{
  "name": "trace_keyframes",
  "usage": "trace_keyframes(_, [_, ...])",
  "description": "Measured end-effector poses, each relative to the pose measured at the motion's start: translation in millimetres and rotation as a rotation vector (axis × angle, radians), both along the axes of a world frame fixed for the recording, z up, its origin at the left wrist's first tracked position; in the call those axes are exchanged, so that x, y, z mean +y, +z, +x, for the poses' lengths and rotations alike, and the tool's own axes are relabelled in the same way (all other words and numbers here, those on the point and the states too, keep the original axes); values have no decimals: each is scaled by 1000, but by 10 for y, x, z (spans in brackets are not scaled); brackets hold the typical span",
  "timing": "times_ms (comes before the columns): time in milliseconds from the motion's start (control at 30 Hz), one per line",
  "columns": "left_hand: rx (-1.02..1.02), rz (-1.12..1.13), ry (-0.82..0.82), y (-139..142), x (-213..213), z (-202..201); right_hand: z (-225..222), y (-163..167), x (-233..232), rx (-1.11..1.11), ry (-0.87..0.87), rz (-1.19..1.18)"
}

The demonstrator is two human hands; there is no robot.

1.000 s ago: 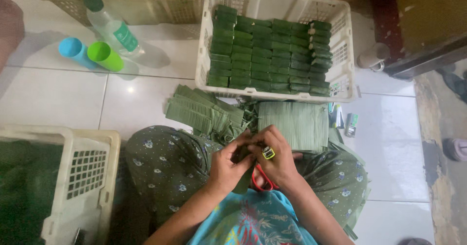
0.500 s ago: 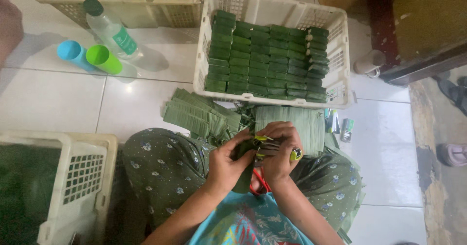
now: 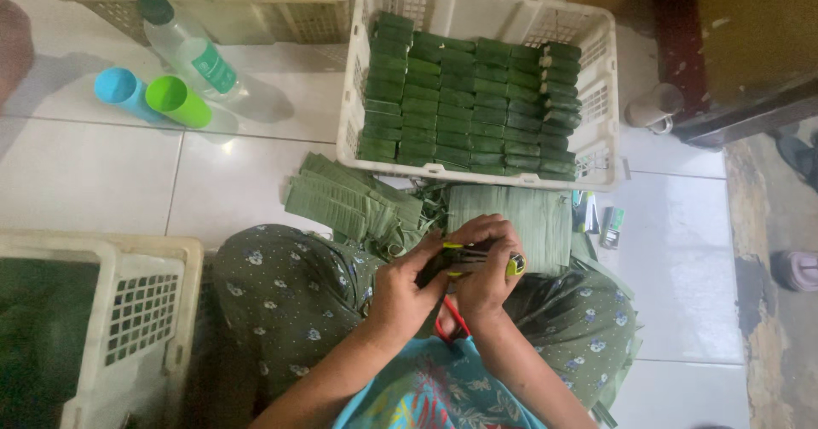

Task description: The person sits on the floor folding banana leaf pieces into small open boxes on their lap. They trim the leaves with scissors, staple the corners with a stapler, and place the finished folded leaf boxes into a plastic basket alongside many already completed ones.

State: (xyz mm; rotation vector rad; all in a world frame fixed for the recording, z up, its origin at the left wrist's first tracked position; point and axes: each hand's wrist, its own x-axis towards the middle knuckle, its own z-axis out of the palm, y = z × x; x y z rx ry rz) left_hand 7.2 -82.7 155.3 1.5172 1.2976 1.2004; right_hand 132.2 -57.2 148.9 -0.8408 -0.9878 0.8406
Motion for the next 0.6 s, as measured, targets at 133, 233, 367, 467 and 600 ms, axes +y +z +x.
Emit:
trace_keyframes(133, [-11, -29, -34, -10, -44, 51, 106, -133, 111, 66, -27, -227])
trace_keyframes(233, [-32, -33, -37, -64, -34, 60, 132, -201, 252, 266, 101, -288])
trace_keyframes(367, [-36, 145, 67, -211, 42, -25, 200, -110, 362, 396, 321, -428])
trace_keyframes(467, [-301, 20, 192, -344, 51, -166, 377, 22, 283, -5, 502, -820])
trace_keyframes(600, [-864, -86, 69, -503, -8, -345, 494, 10, 67, -124, 772, -968])
